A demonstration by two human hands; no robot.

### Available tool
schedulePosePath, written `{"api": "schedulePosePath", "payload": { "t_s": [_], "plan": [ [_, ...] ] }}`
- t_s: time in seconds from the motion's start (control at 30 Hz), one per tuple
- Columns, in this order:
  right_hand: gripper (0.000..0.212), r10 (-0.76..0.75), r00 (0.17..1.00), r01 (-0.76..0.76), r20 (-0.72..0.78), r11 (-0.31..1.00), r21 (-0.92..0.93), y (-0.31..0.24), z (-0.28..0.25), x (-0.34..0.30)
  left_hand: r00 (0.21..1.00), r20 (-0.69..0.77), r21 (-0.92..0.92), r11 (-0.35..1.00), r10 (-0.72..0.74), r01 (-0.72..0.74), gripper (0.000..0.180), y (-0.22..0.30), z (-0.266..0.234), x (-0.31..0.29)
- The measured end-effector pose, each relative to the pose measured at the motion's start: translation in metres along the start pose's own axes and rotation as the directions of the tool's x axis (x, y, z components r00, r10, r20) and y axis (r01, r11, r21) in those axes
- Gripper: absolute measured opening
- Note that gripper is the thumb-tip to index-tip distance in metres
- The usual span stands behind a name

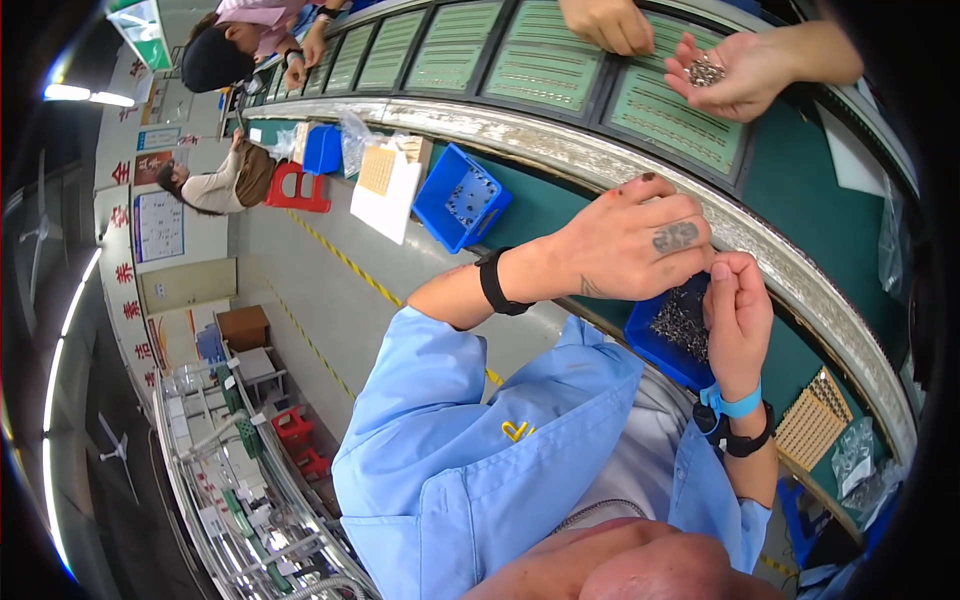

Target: The person picks up small metal components from a blue bin, holds them in one palm, and selects individual pieces to join together. After connecting the components, the person reaches back into the bin or their palm to retrieve more pieces.

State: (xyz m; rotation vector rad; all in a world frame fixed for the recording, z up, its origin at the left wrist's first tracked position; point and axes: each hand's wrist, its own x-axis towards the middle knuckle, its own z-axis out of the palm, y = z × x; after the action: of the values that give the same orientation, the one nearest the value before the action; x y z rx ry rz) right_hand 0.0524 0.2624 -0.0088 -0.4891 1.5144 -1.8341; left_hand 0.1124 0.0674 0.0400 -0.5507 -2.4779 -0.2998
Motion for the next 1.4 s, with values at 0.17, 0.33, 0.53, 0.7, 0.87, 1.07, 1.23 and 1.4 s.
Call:
{"api": "schedulePosePath", "payload": {
  "t_s": [0.17,0.33,0.53,0.7,0.87,1.07,1.23,1.4],
  "plan": [
    [0.021,0.067,0.997,-0.068,0.024,0.997,0.034,-0.005,0.001,0.001,0.999,0.012,-0.022,0.999,0.047,-0.047,0.023,-0.007,-0.003,0.000],
    [0.033,0.037,0.998,-0.034,-0.047,0.998,0.059,-0.020,0.004,0.001,0.972,0.038,0.030,0.972,-0.232,0.231,0.011,-0.063,-0.017,-0.006],
    [0.040,0.059,0.997,-0.063,0.057,0.995,0.081,-0.023,0.000,0.001,0.924,0.047,0.008,0.925,-0.379,0.379,0.008,-0.121,-0.002,-0.016],
    [0.040,0.064,0.996,-0.068,0.064,0.996,0.057,-0.023,-0.001,0.001,0.956,0.120,0.067,0.962,-0.269,0.263,0.007,-0.144,0.012,-0.010],
    [0.039,0.075,0.995,-0.078,0.070,0.996,0.044,-0.022,-0.002,0.002,0.958,0.180,0.140,0.969,-0.225,0.202,0.007,-0.150,0.016,-0.008],
    [0.039,0.070,0.996,-0.071,0.059,0.997,0.019,-0.023,-0.002,0.002,0.957,0.222,0.161,0.975,-0.188,0.154,0.007,-0.152,0.018,-0.005],
    [0.039,0.072,0.996,-0.074,0.055,0.997,0.027,-0.022,-0.001,0.002,0.957,0.220,0.188,0.971,-0.191,0.151,0.007,-0.151,0.019,-0.006],
    [0.038,0.054,0.996,-0.054,0.064,0.999,0.001,-0.021,-0.001,0.004,0.955,0.214,0.197,0.966,-0.208,0.167,0.008,-0.152,0.019,-0.006]
  ]
}}
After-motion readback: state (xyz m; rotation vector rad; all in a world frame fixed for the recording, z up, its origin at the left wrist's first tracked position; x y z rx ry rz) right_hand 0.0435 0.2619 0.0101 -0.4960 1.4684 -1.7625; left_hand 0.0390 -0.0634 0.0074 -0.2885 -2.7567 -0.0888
